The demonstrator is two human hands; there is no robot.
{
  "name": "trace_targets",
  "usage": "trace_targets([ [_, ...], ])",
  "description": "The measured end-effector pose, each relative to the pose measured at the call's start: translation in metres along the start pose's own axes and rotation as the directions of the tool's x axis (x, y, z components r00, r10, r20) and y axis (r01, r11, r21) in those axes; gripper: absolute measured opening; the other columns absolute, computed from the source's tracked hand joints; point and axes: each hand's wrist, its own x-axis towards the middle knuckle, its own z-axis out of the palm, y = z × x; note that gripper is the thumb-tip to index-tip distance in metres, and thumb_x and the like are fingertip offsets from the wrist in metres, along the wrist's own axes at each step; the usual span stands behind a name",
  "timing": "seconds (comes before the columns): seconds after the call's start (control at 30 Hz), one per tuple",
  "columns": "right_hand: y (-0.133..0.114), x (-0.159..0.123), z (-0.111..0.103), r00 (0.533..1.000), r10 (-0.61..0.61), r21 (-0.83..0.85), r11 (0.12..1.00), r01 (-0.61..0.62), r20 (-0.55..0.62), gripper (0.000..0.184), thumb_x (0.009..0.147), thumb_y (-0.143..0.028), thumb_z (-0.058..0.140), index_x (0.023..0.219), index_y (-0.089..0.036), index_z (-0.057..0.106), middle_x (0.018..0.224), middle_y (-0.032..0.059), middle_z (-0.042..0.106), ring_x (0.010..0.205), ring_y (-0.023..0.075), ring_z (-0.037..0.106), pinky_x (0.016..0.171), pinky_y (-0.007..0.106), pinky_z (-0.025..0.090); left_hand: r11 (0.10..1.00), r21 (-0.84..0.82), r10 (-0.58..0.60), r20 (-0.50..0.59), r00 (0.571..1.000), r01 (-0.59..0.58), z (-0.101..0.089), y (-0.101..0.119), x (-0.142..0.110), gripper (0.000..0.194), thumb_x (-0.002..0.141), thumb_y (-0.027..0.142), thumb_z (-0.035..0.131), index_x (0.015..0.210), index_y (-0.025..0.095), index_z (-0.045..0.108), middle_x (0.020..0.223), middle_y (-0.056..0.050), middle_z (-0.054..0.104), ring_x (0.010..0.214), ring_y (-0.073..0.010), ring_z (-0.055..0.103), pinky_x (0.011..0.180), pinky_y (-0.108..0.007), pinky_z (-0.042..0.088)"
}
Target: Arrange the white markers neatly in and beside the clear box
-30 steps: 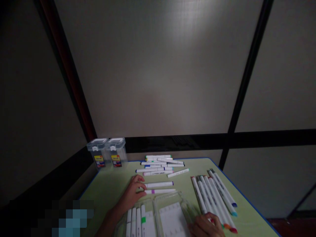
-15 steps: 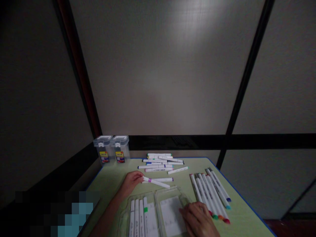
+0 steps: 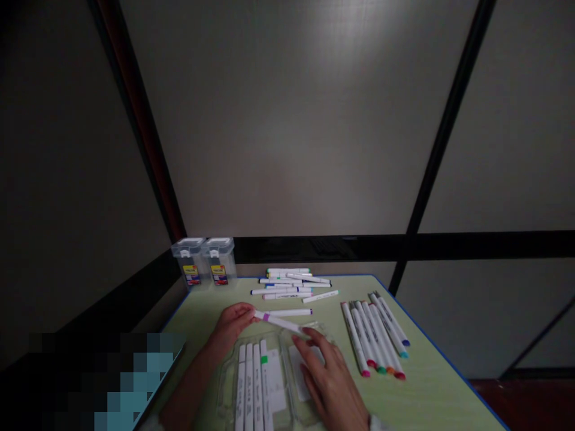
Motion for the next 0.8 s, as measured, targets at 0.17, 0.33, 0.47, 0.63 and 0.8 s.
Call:
trace_targets([
  [0.17, 0.001, -0.003, 0.004, 1.000, -0.012, 0.137, 0.991, 0.008, 0.026, 0.042, 0.078, -0.008, 0.038, 0.118, -0.021, 0.045, 0.113, 0.0124, 0.048, 0.101, 0.0202, 0.052, 0.077, 0.031, 0.047, 0.999, 0.009, -0.054, 0.066, 0.996, 0.053, 0.008, 0.000, -0.004, 0.035, 0.048, 0.036, 0.074, 0.066, 0.011, 0.058, 0.062, -0.002, 0.062, 0.059, -0.0127, 0.059, 0.065, -0.026, 0.046],
  [0.33, -0.001, -0.005, 0.005, 0.998, -0.034, 0.271, 0.962, 0.017, 0.058, 0.050, 0.071, 0.002, 0.036, 0.114, -0.020, 0.048, 0.102, 0.0101, 0.054, 0.093, 0.0174, 0.056, 0.073, 0.027, 0.048, 0.992, 0.097, -0.083, 0.091, 0.992, 0.075, 0.008, -0.006, -0.001, 0.037, 0.050, 0.040, 0.072, 0.066, 0.010, 0.061, 0.059, -0.001, 0.061, 0.054, -0.0105, 0.056, 0.058, -0.023, 0.045],
  [0.47, -0.002, -0.009, 0.007, 0.989, -0.054, 0.281, 0.960, 0.013, 0.141, 0.052, 0.073, 0.002, 0.037, 0.119, -0.022, 0.044, 0.102, 0.0089, 0.056, 0.086, 0.0161, 0.059, 0.071, 0.025, 0.049, 0.982, 0.186, -0.045, 0.085, 0.995, 0.029, 0.007, -0.012, 0.003, 0.036, 0.053, 0.044, 0.068, 0.061, 0.010, 0.060, 0.045, 0.002, 0.055, 0.041, -0.0060, 0.046, 0.044, -0.019, 0.036],
  [0.63, -0.004, -0.010, 0.008, 0.989, -0.113, 0.238, 0.967, 0.088, 0.091, 0.038, 0.082, -0.010, 0.041, 0.117, -0.022, 0.046, 0.088, 0.0060, 0.061, 0.078, 0.0154, 0.061, 0.067, 0.023, 0.048, 0.967, 0.252, 0.015, 0.103, 0.995, -0.041, 0.010, -0.013, 0.005, 0.035, 0.057, 0.045, 0.064, 0.051, 0.012, 0.052, 0.035, 0.006, 0.044, 0.033, -0.0033, 0.035, 0.037, -0.017, 0.024],
  [0.8, -0.013, -0.004, 0.007, 0.991, -0.136, 0.194, 0.972, 0.131, 0.015, 0.024, 0.089, -0.018, 0.033, 0.097, -0.020, 0.055, 0.076, 0.0041, 0.061, 0.068, 0.0134, 0.059, 0.063, 0.021, 0.046, 0.963, 0.268, 0.014, 0.106, 0.994, -0.042, 0.011, -0.012, 0.003, 0.033, 0.059, 0.043, 0.061, 0.052, 0.013, 0.051, 0.036, 0.006, 0.043, 0.033, -0.0028, 0.034, 0.037, -0.017, 0.023],
])
